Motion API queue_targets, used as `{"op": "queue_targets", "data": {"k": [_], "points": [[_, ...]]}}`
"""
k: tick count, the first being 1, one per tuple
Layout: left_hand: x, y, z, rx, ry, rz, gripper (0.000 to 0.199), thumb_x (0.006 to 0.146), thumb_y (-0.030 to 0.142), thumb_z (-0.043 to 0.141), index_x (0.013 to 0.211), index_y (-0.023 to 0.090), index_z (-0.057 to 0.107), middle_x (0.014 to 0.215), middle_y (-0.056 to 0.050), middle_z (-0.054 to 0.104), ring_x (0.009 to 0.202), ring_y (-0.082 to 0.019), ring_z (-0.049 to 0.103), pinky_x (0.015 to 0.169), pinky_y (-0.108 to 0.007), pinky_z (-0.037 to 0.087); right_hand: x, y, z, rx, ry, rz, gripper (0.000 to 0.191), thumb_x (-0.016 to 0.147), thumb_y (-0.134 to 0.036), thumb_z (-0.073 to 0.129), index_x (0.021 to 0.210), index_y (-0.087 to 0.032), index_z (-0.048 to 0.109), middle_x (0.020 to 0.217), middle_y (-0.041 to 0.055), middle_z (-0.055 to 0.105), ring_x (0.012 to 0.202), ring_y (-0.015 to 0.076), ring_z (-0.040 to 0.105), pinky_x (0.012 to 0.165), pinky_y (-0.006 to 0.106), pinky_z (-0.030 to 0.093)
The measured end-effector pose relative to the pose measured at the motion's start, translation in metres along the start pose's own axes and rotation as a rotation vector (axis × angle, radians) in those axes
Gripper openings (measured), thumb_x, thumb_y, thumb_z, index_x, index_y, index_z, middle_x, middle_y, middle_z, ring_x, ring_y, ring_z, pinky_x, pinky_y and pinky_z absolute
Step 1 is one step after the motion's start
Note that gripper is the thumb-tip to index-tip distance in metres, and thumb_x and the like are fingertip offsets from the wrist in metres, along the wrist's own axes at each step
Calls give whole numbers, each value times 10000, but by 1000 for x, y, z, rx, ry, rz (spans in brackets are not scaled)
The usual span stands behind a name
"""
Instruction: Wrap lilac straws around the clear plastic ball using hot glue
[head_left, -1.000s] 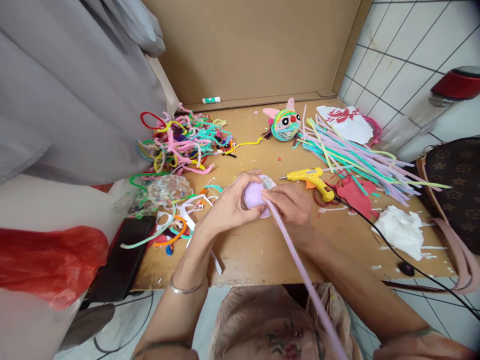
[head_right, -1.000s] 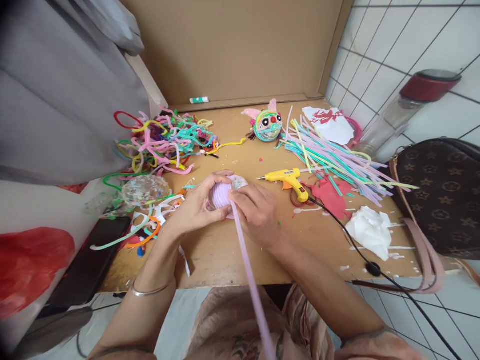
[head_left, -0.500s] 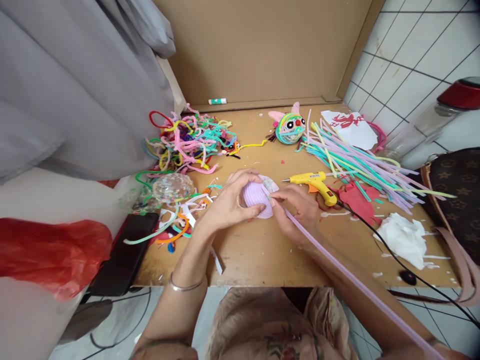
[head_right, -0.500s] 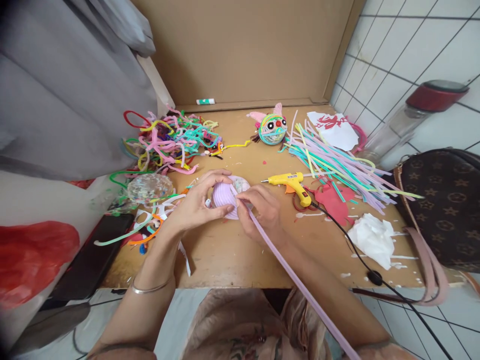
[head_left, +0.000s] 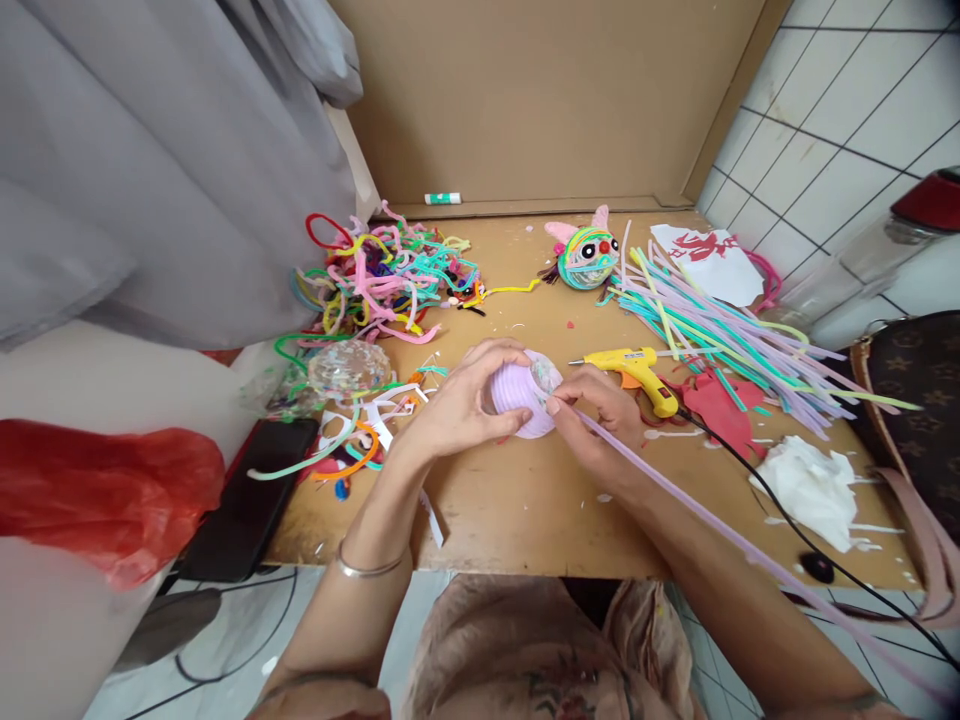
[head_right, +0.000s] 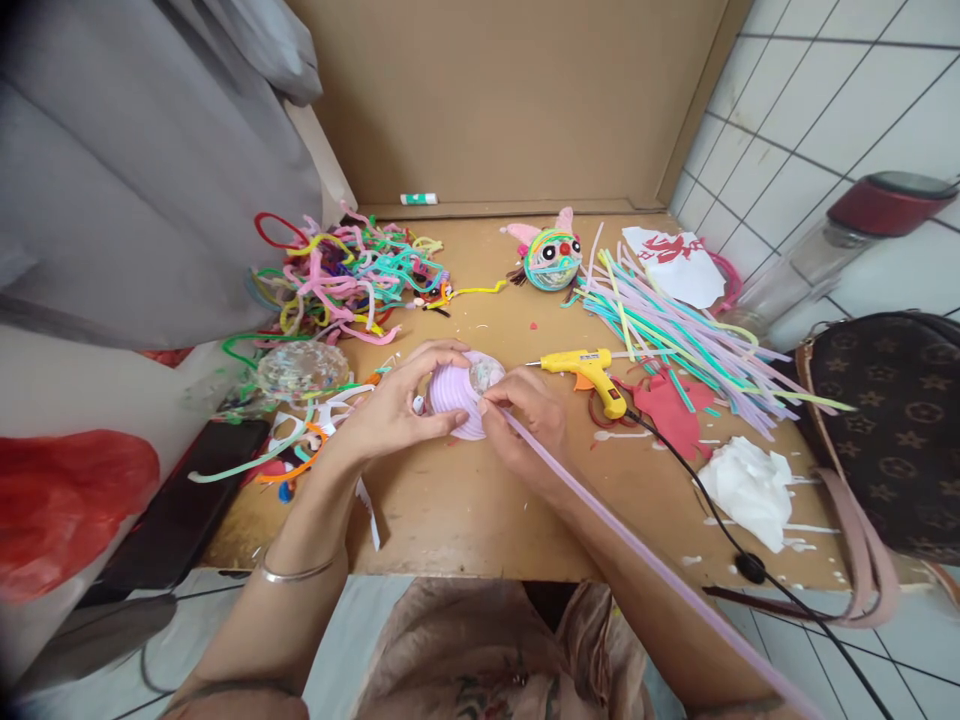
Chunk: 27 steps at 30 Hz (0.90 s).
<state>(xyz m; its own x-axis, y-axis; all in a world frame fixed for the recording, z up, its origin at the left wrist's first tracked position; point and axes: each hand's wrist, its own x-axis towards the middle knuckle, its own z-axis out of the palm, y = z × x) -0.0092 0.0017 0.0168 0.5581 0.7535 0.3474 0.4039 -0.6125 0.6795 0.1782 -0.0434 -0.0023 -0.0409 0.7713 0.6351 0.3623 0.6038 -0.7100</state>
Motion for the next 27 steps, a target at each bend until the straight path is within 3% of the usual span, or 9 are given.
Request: {"op": "queue_targets", "data": {"k": [18,27], "points": [[1,-2,1,-50,-16,-9,442,720,260,669,1136,210,527,1304,-108,547,1247,-265,520,1090,-463,388,-1,8,1,26,-11,86,129,761,-137,555,654,-206,535,649,-29,523,630,116,498,607,270,388],[1,0,1,-62,-17,-14,433,725,258,658,1136,211,530,1308,-102,550,1251,-264,518,1097,-460,382,-1,6,-1,4,-41,60,137,770,-130,549,659,-206,527,654,-27,516,635,115,500,610,264,391]]}}
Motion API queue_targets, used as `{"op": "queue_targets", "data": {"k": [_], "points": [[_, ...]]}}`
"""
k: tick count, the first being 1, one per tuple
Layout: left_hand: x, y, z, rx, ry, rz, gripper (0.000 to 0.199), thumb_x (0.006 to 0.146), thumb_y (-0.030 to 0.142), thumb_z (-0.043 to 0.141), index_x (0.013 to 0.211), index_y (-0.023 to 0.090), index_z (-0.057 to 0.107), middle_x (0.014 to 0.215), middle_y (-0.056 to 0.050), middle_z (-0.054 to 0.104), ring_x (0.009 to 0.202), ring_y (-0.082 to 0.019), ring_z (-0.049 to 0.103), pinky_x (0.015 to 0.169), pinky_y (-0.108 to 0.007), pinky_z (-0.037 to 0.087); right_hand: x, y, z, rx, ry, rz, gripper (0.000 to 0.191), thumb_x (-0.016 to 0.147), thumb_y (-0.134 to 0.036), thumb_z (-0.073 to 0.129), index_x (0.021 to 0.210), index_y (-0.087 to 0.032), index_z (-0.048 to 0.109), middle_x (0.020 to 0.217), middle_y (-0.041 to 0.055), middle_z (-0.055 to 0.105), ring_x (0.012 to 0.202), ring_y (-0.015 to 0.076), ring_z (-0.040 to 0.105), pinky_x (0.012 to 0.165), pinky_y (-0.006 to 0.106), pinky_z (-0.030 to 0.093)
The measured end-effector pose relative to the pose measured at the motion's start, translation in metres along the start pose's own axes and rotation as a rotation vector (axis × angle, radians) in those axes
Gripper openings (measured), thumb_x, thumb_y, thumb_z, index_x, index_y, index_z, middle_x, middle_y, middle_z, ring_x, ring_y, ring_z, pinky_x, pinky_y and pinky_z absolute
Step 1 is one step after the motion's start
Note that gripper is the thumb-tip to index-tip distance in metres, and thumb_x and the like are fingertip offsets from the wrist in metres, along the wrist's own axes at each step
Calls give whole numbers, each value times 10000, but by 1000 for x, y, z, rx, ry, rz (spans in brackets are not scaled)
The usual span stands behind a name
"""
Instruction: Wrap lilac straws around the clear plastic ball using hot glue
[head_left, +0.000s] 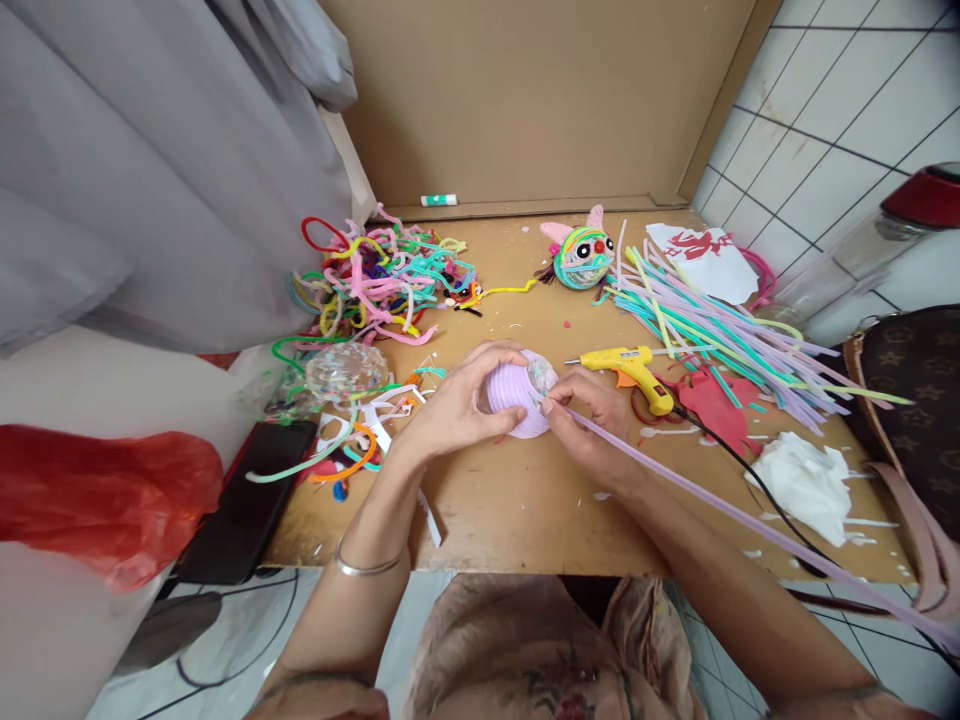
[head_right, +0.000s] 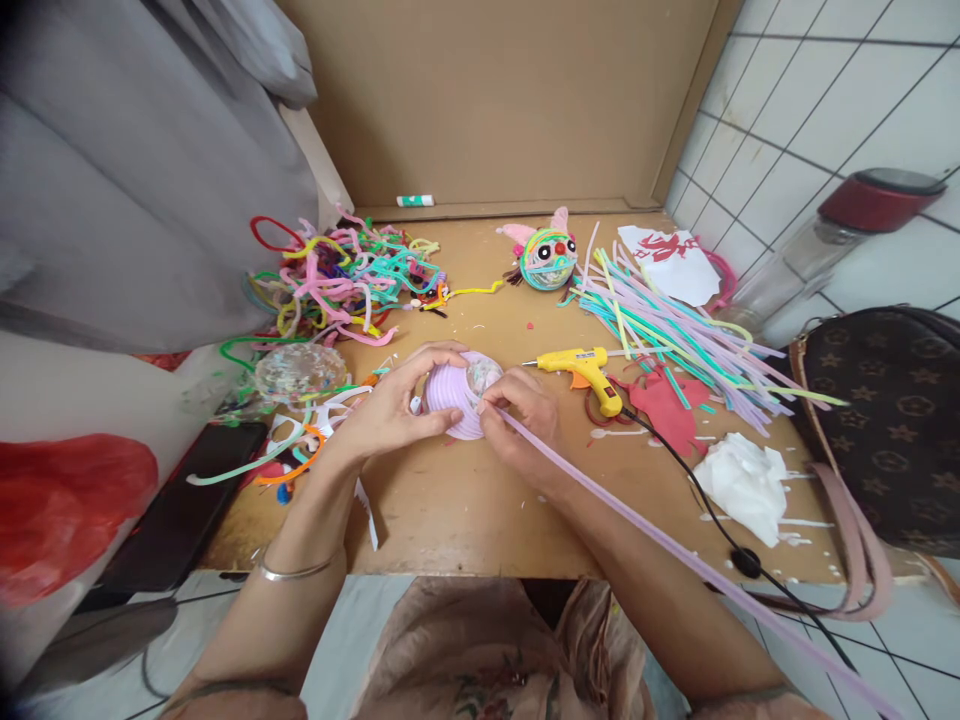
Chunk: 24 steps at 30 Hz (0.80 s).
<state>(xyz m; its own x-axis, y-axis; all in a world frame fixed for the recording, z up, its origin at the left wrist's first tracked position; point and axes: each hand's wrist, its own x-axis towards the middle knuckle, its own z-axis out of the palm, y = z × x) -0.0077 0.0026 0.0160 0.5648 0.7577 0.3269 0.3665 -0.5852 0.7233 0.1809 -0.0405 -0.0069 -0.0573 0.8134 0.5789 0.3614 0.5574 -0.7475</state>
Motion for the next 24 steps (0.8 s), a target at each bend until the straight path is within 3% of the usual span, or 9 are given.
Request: {"op": "queue_targets", "data": {"k": [11,24], "points": [[0,-3,3,-38,5,19,398,775,290,652,1144,204,532,1309,-109,549,1249,-253,522,1093,-445,385,-1,1,0,-5,-12,-15,140,786,-135,549,666,-203,522,664,-26,509,633,114,487,604,262,373],[0,-2,8,-94,19,-1,335,825,263,611,1143,207,524,1324,-112,546,1267,-233,513,1096,-440,386,-5,6,7,-154,25,-203,145,810,-118,539,714,-218,499,668,-4,539,647,150,505,618,299,379]]}}
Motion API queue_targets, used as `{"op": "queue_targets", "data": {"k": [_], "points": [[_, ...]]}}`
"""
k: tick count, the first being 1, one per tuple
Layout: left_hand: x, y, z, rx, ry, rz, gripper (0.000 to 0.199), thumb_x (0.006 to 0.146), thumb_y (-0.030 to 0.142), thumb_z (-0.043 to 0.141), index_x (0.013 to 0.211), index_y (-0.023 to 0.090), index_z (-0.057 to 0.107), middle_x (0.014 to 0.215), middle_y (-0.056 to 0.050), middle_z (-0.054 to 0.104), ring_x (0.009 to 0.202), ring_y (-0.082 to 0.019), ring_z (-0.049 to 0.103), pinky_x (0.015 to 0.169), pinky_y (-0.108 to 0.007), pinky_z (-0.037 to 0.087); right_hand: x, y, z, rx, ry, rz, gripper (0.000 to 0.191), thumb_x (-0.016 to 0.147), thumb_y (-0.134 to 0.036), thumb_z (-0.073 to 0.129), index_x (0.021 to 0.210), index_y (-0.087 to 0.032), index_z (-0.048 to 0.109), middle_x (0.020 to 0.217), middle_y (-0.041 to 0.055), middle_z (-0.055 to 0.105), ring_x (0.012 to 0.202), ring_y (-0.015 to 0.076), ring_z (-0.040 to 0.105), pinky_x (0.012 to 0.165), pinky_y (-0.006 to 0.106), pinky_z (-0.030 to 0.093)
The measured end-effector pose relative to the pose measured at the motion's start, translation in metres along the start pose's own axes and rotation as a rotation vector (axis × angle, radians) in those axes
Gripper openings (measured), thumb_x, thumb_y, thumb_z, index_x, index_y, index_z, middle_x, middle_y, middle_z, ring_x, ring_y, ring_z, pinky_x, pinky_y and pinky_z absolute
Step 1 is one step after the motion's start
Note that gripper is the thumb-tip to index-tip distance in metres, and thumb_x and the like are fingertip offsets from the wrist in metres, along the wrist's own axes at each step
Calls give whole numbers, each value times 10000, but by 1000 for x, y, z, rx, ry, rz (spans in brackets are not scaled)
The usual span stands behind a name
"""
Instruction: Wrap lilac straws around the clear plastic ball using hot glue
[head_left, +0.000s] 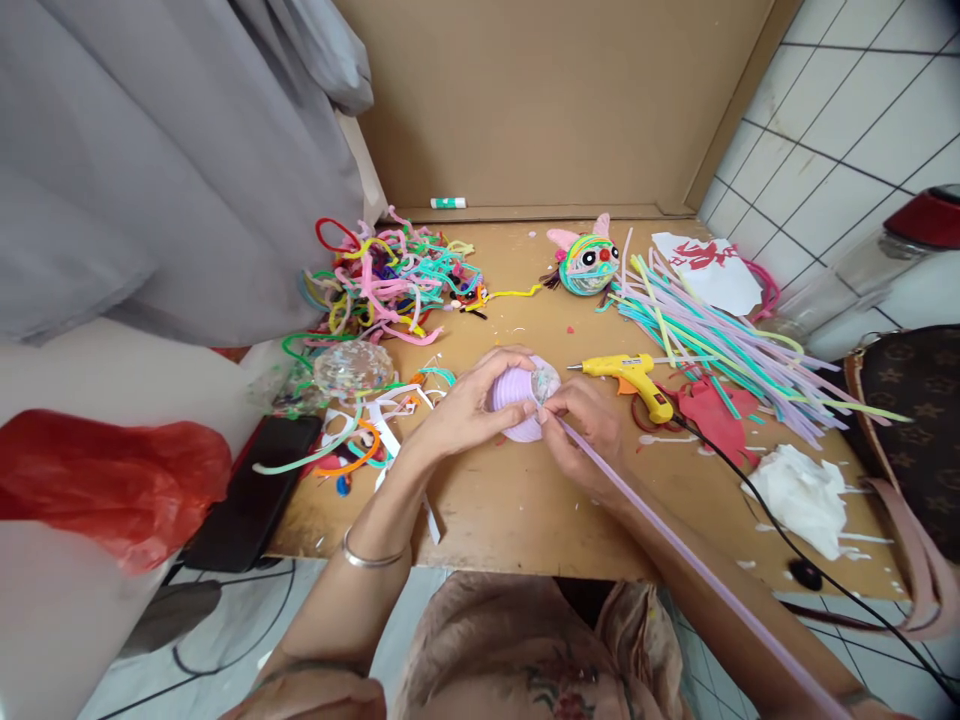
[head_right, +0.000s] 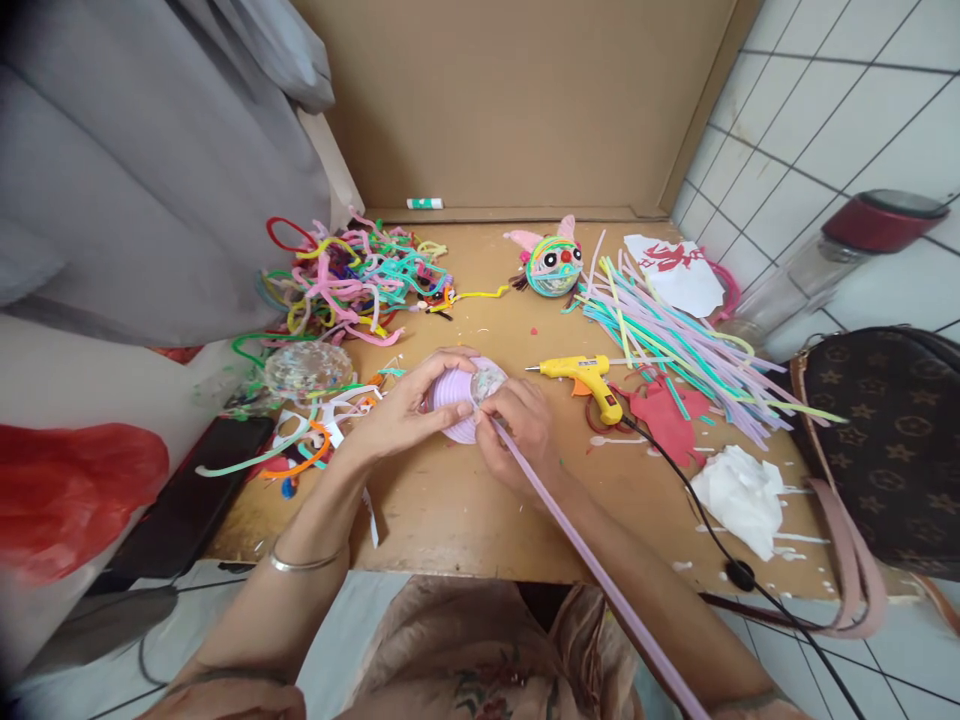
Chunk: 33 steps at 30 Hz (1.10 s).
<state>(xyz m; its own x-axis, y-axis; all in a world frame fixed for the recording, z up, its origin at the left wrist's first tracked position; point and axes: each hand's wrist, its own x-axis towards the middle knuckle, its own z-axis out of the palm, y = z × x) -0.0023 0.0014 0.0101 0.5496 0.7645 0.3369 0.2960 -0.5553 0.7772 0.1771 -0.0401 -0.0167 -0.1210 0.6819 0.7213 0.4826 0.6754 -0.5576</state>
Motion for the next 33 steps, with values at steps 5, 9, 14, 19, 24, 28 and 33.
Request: {"op": "queue_targets", "data": {"k": [5,9,14,19,24,28,33], "points": [[0,-1,2,-18,0,2,337,837,292,617,1150,209,522,1316,-115,554,1264,-246,516,1092,-453,389,-1,0,1,-39,6,-4,128,811,-132,523,728,-226,498,685,5,541,665,161,514,630,311,395],[0,-1,4,-28,8,-20,342,843,335,629,1146,217,525,1309,-107,562,1248,-241,526,1081,-436,404,-3,1,4,-68,29,-35,111,806,-138,518,744,-229,505,703,16,527,671,172,504,633,321,398],[0,4,6,-17,33,-70,313,851,355,619,1118,210,540,1289,-100,573,1221,-240,541,1061,-424,419,-7,4,6,-164,10,-76,113,812,-130,514,756,-229,507,733,26,540,698,177,506,656,332,403],[0,5,7,-1,41,-66,308,836,305,612,1119,211,534,1283,-98,571,1221,-233,540,1061,-420,420,-10,8,7,-190,5,-116,113,795,-115,535,772,-225,516,735,31,540,694,180,496,649,335,399],[1,3,8,-14,66,-58,312,810,257,618,1108,209,539,1272,-90,574,1221,-228,543,1059,-405,422,-7,6,3,-200,7,-145,81,789,-152,551,789,-228,522,742,28,548,698,185,515,646,338,397],[1,5,8,-12,71,-77,300,816,278,613,1098,204,540,1278,-92,571,1220,-230,543,1071,-409,412,-5,4,0,-192,4,-144,76,776,-174,562,792,-227,510,740,26,557,696,186,525,645,339,388],[2,5,8,-30,69,-73,292,815,257,611,1092,204,539,1262,-96,579,1212,-236,547,1071,-430,409,-2,3,-2,-116,10,-82,125,772,-113,555,759,-224,498,694,8,536,666,168,511,635,317,392]]}}
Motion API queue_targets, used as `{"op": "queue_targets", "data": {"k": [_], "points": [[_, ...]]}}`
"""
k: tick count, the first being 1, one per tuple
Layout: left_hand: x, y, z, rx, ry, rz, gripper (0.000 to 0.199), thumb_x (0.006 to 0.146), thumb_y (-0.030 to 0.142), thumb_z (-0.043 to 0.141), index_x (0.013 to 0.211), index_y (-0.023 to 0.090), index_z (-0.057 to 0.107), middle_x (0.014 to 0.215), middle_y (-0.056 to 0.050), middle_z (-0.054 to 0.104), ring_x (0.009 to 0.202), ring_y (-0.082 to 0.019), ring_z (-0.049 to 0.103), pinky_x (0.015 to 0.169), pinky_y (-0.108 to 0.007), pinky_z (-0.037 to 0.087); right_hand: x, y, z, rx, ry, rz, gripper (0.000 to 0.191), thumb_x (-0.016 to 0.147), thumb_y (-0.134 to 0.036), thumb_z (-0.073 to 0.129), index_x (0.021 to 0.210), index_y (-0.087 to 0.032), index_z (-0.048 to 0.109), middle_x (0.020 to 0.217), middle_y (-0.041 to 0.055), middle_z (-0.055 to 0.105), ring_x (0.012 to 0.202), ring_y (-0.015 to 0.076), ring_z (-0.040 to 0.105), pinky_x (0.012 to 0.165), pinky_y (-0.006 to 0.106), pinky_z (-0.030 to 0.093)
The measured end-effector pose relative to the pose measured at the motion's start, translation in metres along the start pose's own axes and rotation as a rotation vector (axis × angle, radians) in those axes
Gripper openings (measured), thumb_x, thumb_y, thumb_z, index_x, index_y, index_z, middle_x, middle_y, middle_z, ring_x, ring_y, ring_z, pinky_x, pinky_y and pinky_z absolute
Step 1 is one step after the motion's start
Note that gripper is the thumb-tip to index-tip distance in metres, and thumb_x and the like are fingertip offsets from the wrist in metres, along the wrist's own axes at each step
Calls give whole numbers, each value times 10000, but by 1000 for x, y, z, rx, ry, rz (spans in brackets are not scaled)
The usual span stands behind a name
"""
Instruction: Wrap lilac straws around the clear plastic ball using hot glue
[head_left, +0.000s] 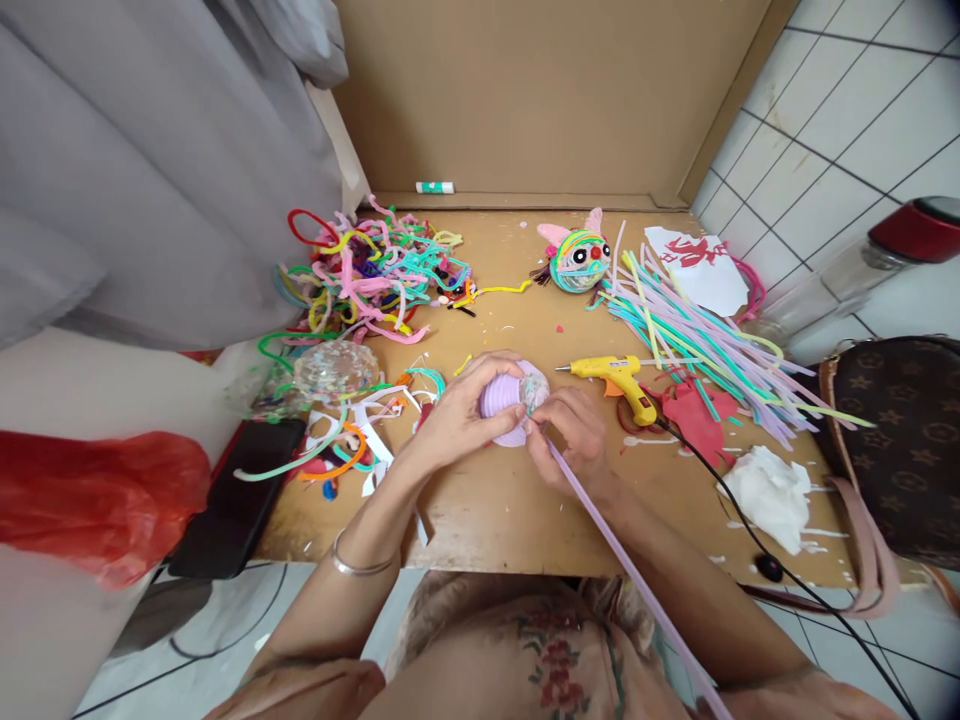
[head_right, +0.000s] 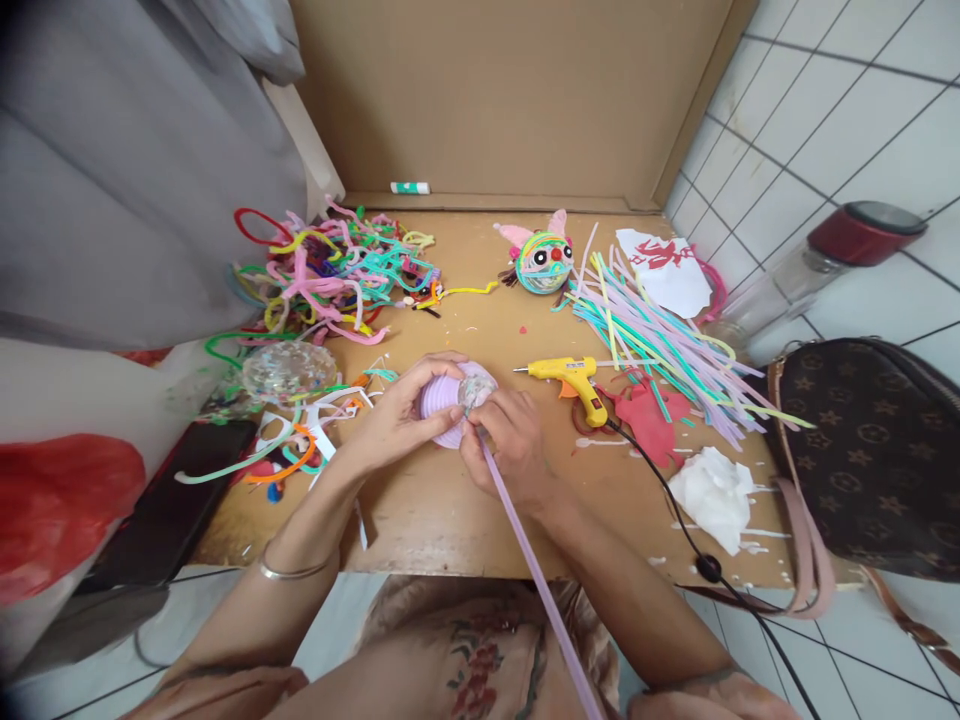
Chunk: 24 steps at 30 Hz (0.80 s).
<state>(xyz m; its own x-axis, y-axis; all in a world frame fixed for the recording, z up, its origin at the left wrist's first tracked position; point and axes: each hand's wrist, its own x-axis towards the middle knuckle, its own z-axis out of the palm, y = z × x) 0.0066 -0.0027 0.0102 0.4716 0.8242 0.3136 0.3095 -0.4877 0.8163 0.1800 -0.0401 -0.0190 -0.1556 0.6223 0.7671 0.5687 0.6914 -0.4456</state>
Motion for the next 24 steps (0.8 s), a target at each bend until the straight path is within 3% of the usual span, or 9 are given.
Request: {"op": "queue_targets", "data": {"k": [6,13,24], "points": [[0,-3,1,-27,2,31,280,826,259,626,1085,192,541,1243,-107,581,1202,-236,551,1066,-417,408,2,2,1,28,12,-29,133,787,-101,559,756,-216,499,686,3,536,645,148,499,617,304,390],[-1,-2,-2,-28,-20,-14,235,925,242,455,1129,198,564,1307,-95,566,1224,-222,527,1082,-414,386,1,4,3,52,39,-3,125,794,-120,551,734,-218,502,656,-4,529,621,140,490,613,309,397],[-1,-7,0,-45,-5,-13,250,902,225,494,1135,193,576,1306,-97,571,1231,-217,524,1082,-397,384,0,5,4,92,53,0,130,804,-120,568,741,-220,514,656,-7,544,614,136,507,616,308,403]]}}
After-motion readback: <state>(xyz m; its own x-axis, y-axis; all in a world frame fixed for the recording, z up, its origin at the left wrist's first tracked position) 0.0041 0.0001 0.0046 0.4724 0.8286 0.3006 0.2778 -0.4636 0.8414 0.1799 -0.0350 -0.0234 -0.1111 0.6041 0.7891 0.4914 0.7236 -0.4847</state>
